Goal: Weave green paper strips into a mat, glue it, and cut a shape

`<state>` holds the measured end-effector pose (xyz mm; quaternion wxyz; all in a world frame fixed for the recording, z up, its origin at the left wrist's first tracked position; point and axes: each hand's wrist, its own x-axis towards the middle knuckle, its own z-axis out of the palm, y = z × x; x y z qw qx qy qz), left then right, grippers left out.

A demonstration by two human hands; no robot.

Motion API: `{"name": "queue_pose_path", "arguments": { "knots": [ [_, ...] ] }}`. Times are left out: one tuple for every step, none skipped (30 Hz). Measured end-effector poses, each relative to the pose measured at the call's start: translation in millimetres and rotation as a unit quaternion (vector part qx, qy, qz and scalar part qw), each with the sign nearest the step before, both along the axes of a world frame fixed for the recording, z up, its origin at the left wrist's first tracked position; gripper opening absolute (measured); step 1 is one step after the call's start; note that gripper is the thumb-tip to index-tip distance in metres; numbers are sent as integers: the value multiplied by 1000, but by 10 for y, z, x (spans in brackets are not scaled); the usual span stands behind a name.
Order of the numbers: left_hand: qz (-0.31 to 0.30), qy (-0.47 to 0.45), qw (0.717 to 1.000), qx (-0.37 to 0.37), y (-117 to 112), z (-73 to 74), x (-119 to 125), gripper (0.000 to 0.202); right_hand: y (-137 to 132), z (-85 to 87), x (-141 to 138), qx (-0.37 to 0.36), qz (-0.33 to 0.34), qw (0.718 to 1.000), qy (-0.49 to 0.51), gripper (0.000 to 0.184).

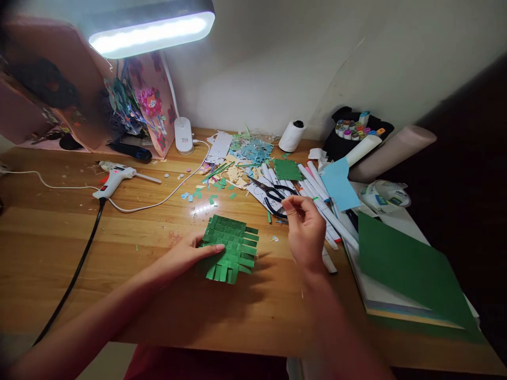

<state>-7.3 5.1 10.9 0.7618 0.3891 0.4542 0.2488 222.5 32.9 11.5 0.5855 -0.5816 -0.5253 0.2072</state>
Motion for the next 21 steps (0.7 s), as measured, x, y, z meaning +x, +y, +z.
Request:
{"name": "queue_pose_path", "arguments": {
  "knots": [
    [1,0,1000,-3,0,3,-1,38,25,-19,36,-3,-9,1000,28,16],
    [3,-1,1000,-6,-1,5,0,38,43,-34,57,-7,-14,999,48,17],
    [4,-1,1000,-8,-2,6,1,38,54,-44,64,-11,-15,998,62,18],
    [4,-2,1000,-9,-2,5,2,38,57,-51,61,-16,-12,997,68,19],
    [5,-3,1000,-10,-2,3,4,37,56,-52,49,-19,-7,997,70,19],
    [7,-3,1000,-11,-1,2,4,37,52,-51,33,-21,-1,997,69,19],
    [9,-4,1000,-11,0,-1,4,36,47,-46,16,-22,5,997,67,19],
    [11,-3,1000,-11,2,-3,3,37,42,-41,2,-23,8,998,66,19],
    [13,-1,1000,-11,5,-5,0,37,39,-35,-9,-23,8,998,65,19],
    [15,3,1000,-9,8,-6,-4,37,37,-29,-15,-22,6,998,66,19],
    [18,8,1000,-7,12,-5,-8,38,36,-23,-18,-24,4,997,70,20],
    [21,14,1000,-5,16,-3,-13,38,36,-18,-19,-32,8,996,78,21],
    [24,18,1000,-2,21,0,-18,38,35,-12,-19,-48,22,995,90,23],
    [29,20,999,-1,26,6,-22,37,32,-6,-19,-74,48,991,104,27],
    [35,19,999,0,32,12,-25,37,25,1,-21,-110,85,983,117,32],
    [41,16,999,1,39,18,-28,38,16,8,-24,-155,130,971,124,39],
    [49,11,999,4,47,25,-30,39,3,15,-28,-203,177,955,126,47],
    [58,7,998,8,56,30,-33,40,-11,22,-35,-248,222,935,123,55],
    [66,4,998,13,66,35,-36,41,-27,27,-43,-287,264,913,118,60],
    [73,4,997,20,75,38,-40,41,-43,31,-55,-317,300,893,110,62],
    [78,5,997,26,83,41,-46,42,-57,35,-69,-337,330,876,103,61]
  ]
}}
